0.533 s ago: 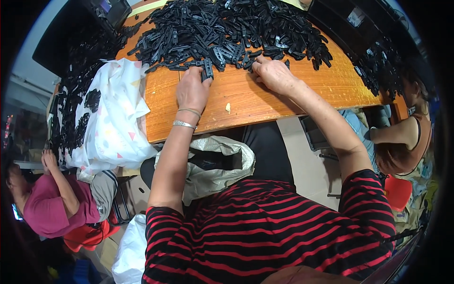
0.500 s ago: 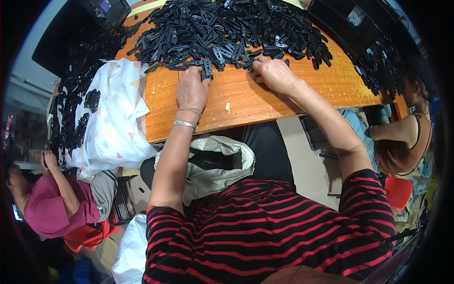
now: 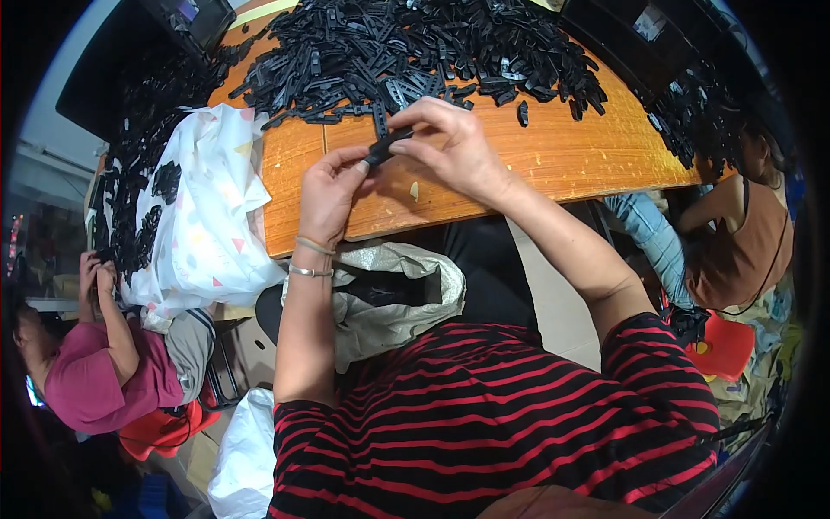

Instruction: Sorting and inspecting small black plastic hardware components on a table and placing them into a collection bag.

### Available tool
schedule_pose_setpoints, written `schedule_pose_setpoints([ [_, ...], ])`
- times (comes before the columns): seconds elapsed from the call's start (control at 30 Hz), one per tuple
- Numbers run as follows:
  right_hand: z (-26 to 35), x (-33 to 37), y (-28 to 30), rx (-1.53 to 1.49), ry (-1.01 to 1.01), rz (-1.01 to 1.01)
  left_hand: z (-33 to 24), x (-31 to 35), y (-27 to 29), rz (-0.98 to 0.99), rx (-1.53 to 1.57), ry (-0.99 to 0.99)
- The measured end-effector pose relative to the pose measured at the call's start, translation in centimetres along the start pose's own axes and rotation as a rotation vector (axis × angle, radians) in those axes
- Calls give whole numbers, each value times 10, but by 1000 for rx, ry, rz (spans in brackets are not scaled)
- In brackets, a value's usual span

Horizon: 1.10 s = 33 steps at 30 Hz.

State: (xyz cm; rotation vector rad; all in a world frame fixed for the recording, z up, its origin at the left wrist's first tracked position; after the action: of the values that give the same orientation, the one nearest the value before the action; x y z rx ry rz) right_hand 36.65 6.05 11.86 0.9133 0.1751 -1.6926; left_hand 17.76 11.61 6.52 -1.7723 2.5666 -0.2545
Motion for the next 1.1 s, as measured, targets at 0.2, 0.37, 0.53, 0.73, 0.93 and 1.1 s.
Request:
schedule_pose_setpoints([
  [0.2, 3, 13, -20, 101, -99, 54, -16, 23, -10, 5, 398, 75],
  [0.37, 11, 22, -30, -58, -403, 23, -4, 33, -17, 28, 360, -88],
  [0.53, 7, 22, -28, -145, -375, 11, -1, 33, -24, -43, 390, -130],
  [0.73, 21, 17, -17, 85, -89, -67, -11, 34, -26, -60, 312, -187],
  [0.93, 25, 15, -16, 248, 62, -22, -14, 35, -27, -85, 204, -290],
  [1.1, 24, 16, -16, 224, 64, -8, -16, 35, -26, -58, 122, -357],
])
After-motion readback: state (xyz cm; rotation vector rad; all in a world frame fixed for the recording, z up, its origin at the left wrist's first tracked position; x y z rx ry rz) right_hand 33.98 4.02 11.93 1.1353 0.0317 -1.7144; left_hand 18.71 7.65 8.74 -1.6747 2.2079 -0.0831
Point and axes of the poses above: each hand's wrist, its own x-axis away from the middle knuckle, its own y-axis out of the back of the hand, z = x × y, the point moved 2 cm from there along -x, towards the middle knuckle, and after that the axes turned 5 degrees about -z, right-handed, at the moved point
